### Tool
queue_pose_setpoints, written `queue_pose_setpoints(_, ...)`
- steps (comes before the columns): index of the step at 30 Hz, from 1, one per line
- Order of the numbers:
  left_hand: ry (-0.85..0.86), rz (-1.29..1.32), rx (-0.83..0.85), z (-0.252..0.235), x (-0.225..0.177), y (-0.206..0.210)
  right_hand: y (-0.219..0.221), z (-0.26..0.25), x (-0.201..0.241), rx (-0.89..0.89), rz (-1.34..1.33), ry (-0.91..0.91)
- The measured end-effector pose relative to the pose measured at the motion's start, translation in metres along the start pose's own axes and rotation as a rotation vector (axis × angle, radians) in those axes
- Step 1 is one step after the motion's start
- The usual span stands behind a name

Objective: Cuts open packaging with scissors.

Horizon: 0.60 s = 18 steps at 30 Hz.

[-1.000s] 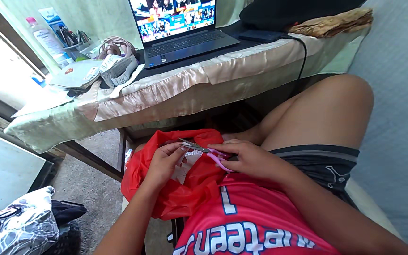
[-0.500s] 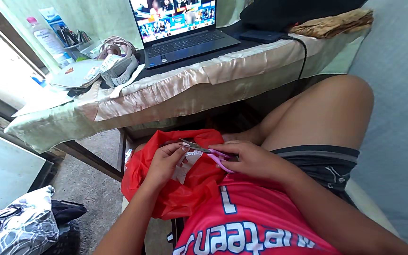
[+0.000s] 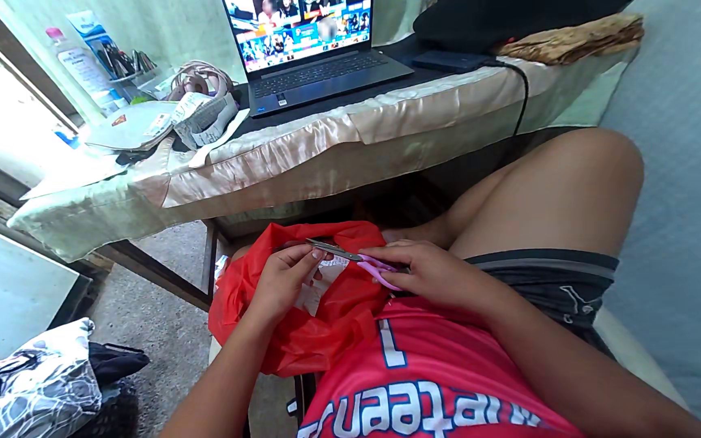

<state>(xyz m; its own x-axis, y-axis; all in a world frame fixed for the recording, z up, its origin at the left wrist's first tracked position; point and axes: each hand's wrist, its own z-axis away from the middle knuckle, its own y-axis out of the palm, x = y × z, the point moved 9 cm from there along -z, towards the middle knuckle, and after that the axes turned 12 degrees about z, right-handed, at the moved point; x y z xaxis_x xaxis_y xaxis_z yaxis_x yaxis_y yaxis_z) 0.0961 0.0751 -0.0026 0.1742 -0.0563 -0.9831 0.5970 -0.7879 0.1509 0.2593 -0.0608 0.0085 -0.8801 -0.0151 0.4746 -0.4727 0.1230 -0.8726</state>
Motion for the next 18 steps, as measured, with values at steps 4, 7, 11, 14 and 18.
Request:
queue_pose_setpoints(4,-0.004,-0.004,0.001,0.0009,-0.0002,0.0005,0.0,-0.0004,-0.0024,-0.005,-0.031,0.026)
queue_pose_setpoints(7,-0.005,0.0,0.0,0.0007,0.0003,0.0004,0.0006,0.0004,0.0005,0.011,-0.036,0.003)
queue_pose_setpoints(11,-0.008,0.015,-0.006,-0.0001,0.0021,-0.0005,0.0002,0.0016,0.0035,0.002,-0.011,-0.022)
queue_pose_setpoints(14,-0.008,0.009,-0.007,-0.0003,0.0024,-0.0007,-0.0001,0.0012,0.0037,0.003,0.006,-0.013)
queue_pose_setpoints(18,0.002,0.002,0.001,-0.0001,0.0006,0.0004,0.0,0.0007,0.0027,0.0,0.021,-0.009)
